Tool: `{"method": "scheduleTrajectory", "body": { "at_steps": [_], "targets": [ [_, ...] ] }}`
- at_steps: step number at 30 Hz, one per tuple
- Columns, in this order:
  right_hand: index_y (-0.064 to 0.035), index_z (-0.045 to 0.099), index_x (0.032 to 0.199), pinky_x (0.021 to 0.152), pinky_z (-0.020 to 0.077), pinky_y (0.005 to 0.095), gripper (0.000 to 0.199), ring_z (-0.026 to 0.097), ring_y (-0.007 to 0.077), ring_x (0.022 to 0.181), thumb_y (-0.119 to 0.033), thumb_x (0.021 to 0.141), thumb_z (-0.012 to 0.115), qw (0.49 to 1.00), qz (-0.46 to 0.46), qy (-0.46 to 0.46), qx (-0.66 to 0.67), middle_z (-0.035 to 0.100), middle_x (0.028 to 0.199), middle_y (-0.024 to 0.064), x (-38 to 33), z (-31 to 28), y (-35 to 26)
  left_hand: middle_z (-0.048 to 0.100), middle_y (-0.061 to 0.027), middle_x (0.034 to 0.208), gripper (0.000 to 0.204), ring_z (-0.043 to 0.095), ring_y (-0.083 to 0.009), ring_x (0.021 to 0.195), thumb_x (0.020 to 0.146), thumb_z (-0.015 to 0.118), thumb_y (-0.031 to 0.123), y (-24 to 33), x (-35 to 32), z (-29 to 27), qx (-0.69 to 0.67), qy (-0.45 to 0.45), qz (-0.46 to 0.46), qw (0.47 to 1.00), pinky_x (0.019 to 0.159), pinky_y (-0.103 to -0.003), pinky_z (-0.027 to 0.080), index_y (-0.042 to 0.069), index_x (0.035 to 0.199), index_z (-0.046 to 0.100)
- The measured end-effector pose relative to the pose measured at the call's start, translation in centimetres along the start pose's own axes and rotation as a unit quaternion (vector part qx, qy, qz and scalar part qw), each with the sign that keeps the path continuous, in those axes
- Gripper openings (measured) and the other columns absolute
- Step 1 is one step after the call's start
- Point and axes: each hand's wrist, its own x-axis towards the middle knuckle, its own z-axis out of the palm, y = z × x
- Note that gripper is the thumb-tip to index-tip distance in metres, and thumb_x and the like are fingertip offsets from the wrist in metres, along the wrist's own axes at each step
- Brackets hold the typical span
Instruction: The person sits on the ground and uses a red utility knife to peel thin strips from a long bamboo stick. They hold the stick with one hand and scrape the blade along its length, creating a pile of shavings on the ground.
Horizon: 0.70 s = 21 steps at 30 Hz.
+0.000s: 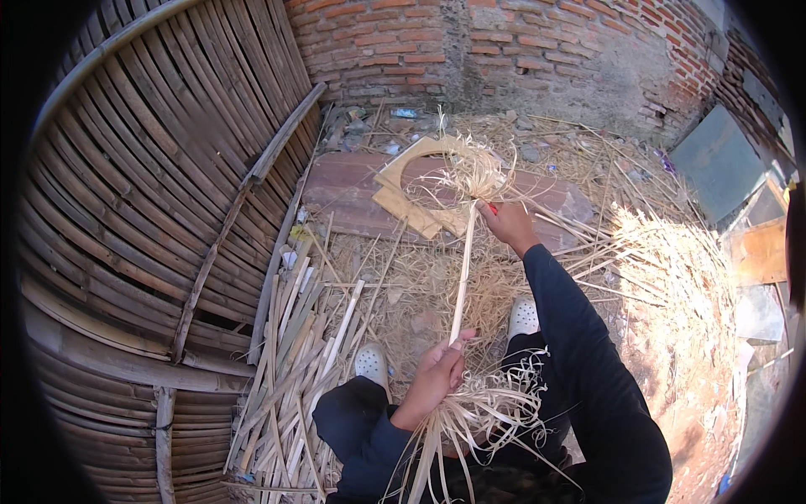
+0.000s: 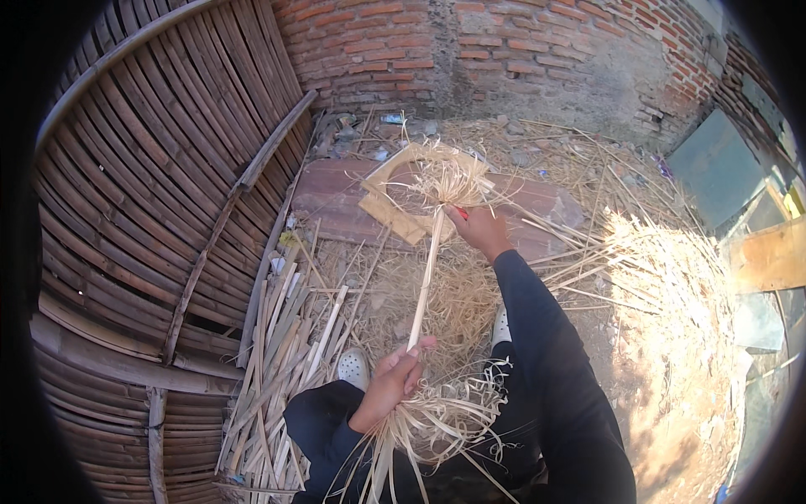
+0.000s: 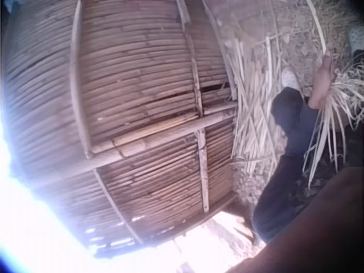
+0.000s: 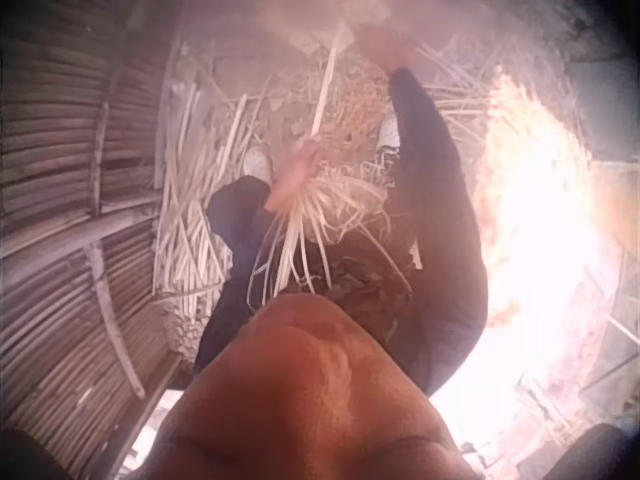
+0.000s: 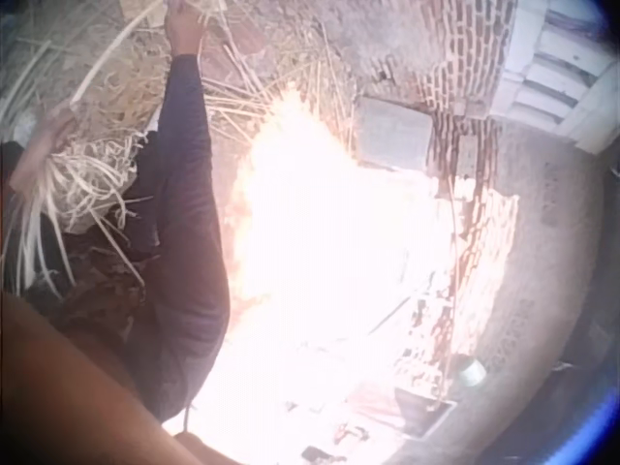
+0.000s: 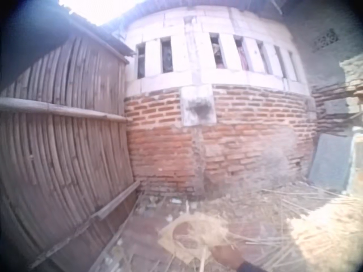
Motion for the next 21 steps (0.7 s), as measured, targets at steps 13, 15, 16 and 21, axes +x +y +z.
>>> {"method": "scheduleTrajectory", "body": {
  "at_steps": [13, 15, 16, 21],
  "targets": [
    [-0.0082, 0.066, 0.068, 0.053, 0.0448, 0.047, 0.066, 0.059, 0.0376, 0.057, -0.067, 0.086, 0.043, 0.941, -0.268, -0.205, 0.026, 0.058, 0.057, 0.0164, -10.0, -2.1, -11.4, 0.037, 0.004, 0.054, 0.038, 0.032, -0.0041, 0.044, 0.1, 0.044, 0.016, 1.5, -1.3, -2.2, 0.05, 0.138, 0.07, 0.987, 0.043, -0.02, 0.026, 0.002, 0.135, 0.046],
    [-0.0096, 0.069, 0.071, 0.053, 0.0457, 0.0466, 0.065, 0.061, 0.037, 0.058, -0.068, 0.086, 0.043, 0.962, -0.194, -0.188, -0.033, 0.059, 0.057, 0.0167, -8.5, -1.7, -10.1, 0.037, 0.0045, 0.055, 0.037, 0.033, -0.0038, 0.046, 0.099, 0.043, 0.015, 1.6, -1.9, -1.2, 0.068, 0.153, 0.064, 0.984, 0.044, -0.02, 0.026, 0.003, 0.135, 0.047],
    [-0.0109, 0.07, 0.074, 0.053, 0.0459, 0.0467, 0.065, 0.061, 0.0368, 0.058, -0.069, 0.085, 0.044, 0.969, -0.173, -0.173, -0.028, 0.059, 0.058, 0.0167, -7.3, -1.1, -8.9, 0.037, 0.0047, 0.056, 0.037, 0.033, -0.0037, 0.047, 0.099, 0.043, 0.014, 1.6, -2.2, -0.9, 0.077, 0.162, 0.061, 0.982, 0.044, -0.02, 0.026, 0.003, 0.134, 0.047],
    [-0.0111, 0.073, 0.08, 0.053, 0.0468, 0.0467, 0.067, 0.062, 0.0367, 0.058, -0.071, 0.083, 0.044, 0.961, -0.183, -0.205, -0.026, 0.06, 0.058, 0.017, -8.2, -1.5, -9.6, 0.037, 0.006, 0.058, 0.038, 0.033, -0.0031, 0.049, 0.099, 0.043, 0.013, 1.4, -1.7, -1.5, 0.075, 0.161, 0.066, 0.982, 0.045, -0.02, 0.026, 0.003, 0.135, 0.047]
  ]
}}
